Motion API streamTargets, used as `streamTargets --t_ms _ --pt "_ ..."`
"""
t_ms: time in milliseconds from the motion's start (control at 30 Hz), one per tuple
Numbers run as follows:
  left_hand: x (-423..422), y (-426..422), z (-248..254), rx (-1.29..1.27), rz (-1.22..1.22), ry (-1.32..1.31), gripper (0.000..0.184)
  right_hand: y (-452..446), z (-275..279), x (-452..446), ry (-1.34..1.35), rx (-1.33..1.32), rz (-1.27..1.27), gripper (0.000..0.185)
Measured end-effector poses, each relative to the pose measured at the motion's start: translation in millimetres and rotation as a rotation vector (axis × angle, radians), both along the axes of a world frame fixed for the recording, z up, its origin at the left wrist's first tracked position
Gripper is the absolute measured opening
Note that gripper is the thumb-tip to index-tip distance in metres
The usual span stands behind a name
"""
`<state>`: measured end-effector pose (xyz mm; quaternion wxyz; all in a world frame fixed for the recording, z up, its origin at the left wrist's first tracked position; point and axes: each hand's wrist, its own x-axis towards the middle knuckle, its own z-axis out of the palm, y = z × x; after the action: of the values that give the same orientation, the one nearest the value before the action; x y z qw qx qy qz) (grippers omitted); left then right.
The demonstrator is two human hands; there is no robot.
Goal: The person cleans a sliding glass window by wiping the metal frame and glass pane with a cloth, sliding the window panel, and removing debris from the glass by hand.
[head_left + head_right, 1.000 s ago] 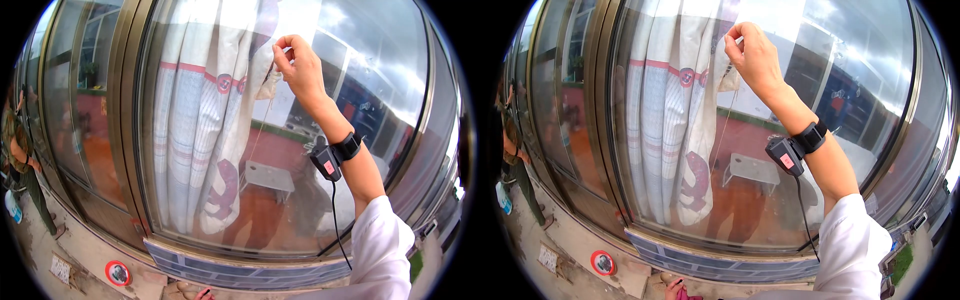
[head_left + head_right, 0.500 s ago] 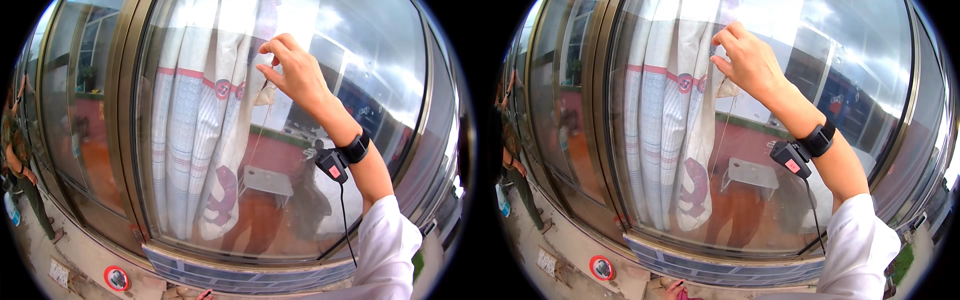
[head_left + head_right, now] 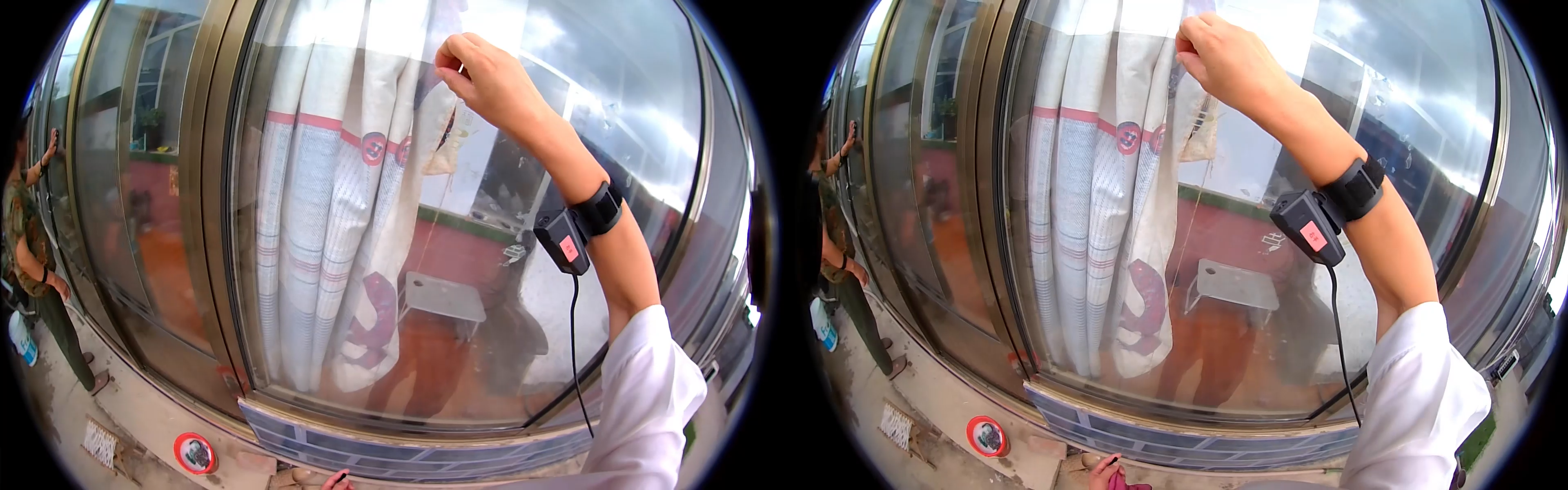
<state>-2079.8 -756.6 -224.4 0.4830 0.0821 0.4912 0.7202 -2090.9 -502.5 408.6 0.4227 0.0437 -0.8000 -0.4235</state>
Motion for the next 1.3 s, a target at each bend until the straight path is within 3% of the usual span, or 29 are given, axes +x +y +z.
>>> streamTargets --t_ms 67,267,567,667,700,800,833,1000,1067,1100,1200,1300 --pt "6.0 2.5 -17.7 0.054 0.073 0.086 0.041 -7.1 -8.4 4.0 -0.079 -0.184 -0.018 0.021" --pt "0.8 -1.0 -13.5 -0.006 -0.003 0.05 0.039 0.2 -14.1 -1.1 -0.037 -0.067 -0.084 0.024" --pt "2.9 -7.6 -9.9 0.025 -0.035 0.022 0.038 6.7 8.8 19.8 0.045 -0.14 0.005 0.01" --pt "3.1 -9.0 -10.3 0.024 -0.056 -0.009 0.037 -15.8 -28.8 46.4 -0.061 -0.593 0.224 0.009" --pt "1.5 -9.8 -9.2 0.017 -0.069 -0.024 0.037 -23.6 -51.3 61.2 -0.138 -0.453 0.22 0.006" --pt "0.3 -8.2 0.4 -0.003 -0.094 -0.081 0.036 -53.6 -137.2 110.9 -0.562 -0.384 0.184 0.006" --pt "2.4 -6.8 4.6 -0.007 -0.104 -0.093 0.036 -56.5 -163.0 129.8 -0.586 -0.394 0.221 0.009" --pt "29.4 16.3 35.3 -0.038 -0.198 -0.169 0.034 -33.6 -218.1 230.7 -0.535 -0.566 0.237 0.011" --pt "45.7 34.6 52.1 -0.11 -0.273 -0.187 0.031 -33.5 -222.2 281.0 -0.567 -1.021 -0.161 0.012" --pt "55.4 48.6 54.7 -0.128 -0.272 -0.183 0.031 -28.2 -229.8 306.3 -0.562 -1.038 -0.153 0.012" --pt "90.4 88.6 64.5 0.084 -0.458 0.156 0.024 -8.7 -268.9 380.7 -0.45 -1.101 -0.165 0.013" --pt "145.9 121.1 112.4 0.031 -0.554 0.27 0.033 -1.4 -306.3 450.0 -0.171 -1.518 -0.069 0.03"
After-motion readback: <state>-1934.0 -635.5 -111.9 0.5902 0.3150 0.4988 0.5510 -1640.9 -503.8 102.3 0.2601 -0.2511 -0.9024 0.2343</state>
